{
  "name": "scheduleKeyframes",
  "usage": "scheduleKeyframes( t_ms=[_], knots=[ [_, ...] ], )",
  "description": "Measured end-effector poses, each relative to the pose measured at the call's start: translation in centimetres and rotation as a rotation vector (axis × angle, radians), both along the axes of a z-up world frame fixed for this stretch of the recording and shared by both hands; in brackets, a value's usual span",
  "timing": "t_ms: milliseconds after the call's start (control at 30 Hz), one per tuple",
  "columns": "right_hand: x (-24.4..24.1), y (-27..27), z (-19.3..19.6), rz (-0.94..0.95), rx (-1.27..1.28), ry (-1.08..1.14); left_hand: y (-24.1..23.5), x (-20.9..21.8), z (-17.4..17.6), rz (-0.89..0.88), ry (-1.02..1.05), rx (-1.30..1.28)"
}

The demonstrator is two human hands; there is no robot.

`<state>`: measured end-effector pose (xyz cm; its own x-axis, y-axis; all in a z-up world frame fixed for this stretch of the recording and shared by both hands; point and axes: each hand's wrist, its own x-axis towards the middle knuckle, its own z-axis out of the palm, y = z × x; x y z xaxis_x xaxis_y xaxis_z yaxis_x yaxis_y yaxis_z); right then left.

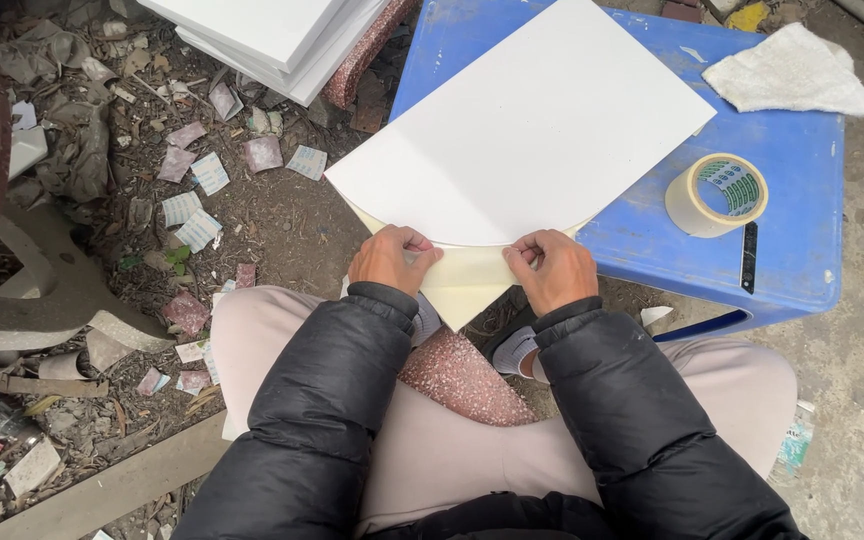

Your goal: Peeling protective film from a white board and applying tape to the edges for final inspection and cleaning.

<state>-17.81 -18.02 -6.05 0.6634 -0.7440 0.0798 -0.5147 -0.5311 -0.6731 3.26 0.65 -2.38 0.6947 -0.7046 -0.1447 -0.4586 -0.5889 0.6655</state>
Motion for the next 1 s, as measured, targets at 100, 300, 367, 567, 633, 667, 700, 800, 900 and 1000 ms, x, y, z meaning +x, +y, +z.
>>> scheduleKeyframes(
  t_ms=[100, 300, 367, 567, 633, 667, 700, 800, 900, 1000],
  knots=[
    [0.1, -0.3, -0.4, -0.01, -0.002, 0.007, 0.0, 0.3, -0.3, -0.002, -0.014, -0.001],
    [-0.2, -0.1, -0.1, -0.008, 0.008, -0.002, 0.1, 0.2, -0.7, -0.008, 0.009, -0.027],
    [-0.2, -0.1, 0.1, -0.011, 0.015, -0.003, 0.0, 0.4, -0.9, -0.012, -0.003, -0.016],
    [-0.1, -0.4, -0.4, -0.021, 0.025, -0.002, -0.2, 0.6, -1.2, -0.023, -0.018, -0.003],
    [0.1, -0.4, -0.6, -0.031, 0.028, -0.007, -0.2, 0.6, -0.9, -0.022, -0.017, -0.003],
    [0.1, -0.4, -0.6, -0.032, 0.023, -0.001, -0.1, 0.6, -0.6, -0.022, -0.012, -0.001],
    [0.2, -0.4, -0.6, -0.034, 0.018, 0.004, -0.2, 0.6, -0.4, -0.021, -0.008, 0.001],
    [0.2, -0.2, 0.0, -0.038, 0.044, 0.004, 0.0, 0.5, -0.1, -0.014, 0.008, -0.005],
    [0.2, -0.4, 0.0, -0.053, 0.057, 0.005, -0.2, 0.4, 0.3, -0.011, 0.008, 0.009],
    [0.2, -0.5, 0.2, -0.032, 0.07, 0.005, -0.1, 0.4, 0.8, -0.015, 0.022, 0.017]
  ],
)
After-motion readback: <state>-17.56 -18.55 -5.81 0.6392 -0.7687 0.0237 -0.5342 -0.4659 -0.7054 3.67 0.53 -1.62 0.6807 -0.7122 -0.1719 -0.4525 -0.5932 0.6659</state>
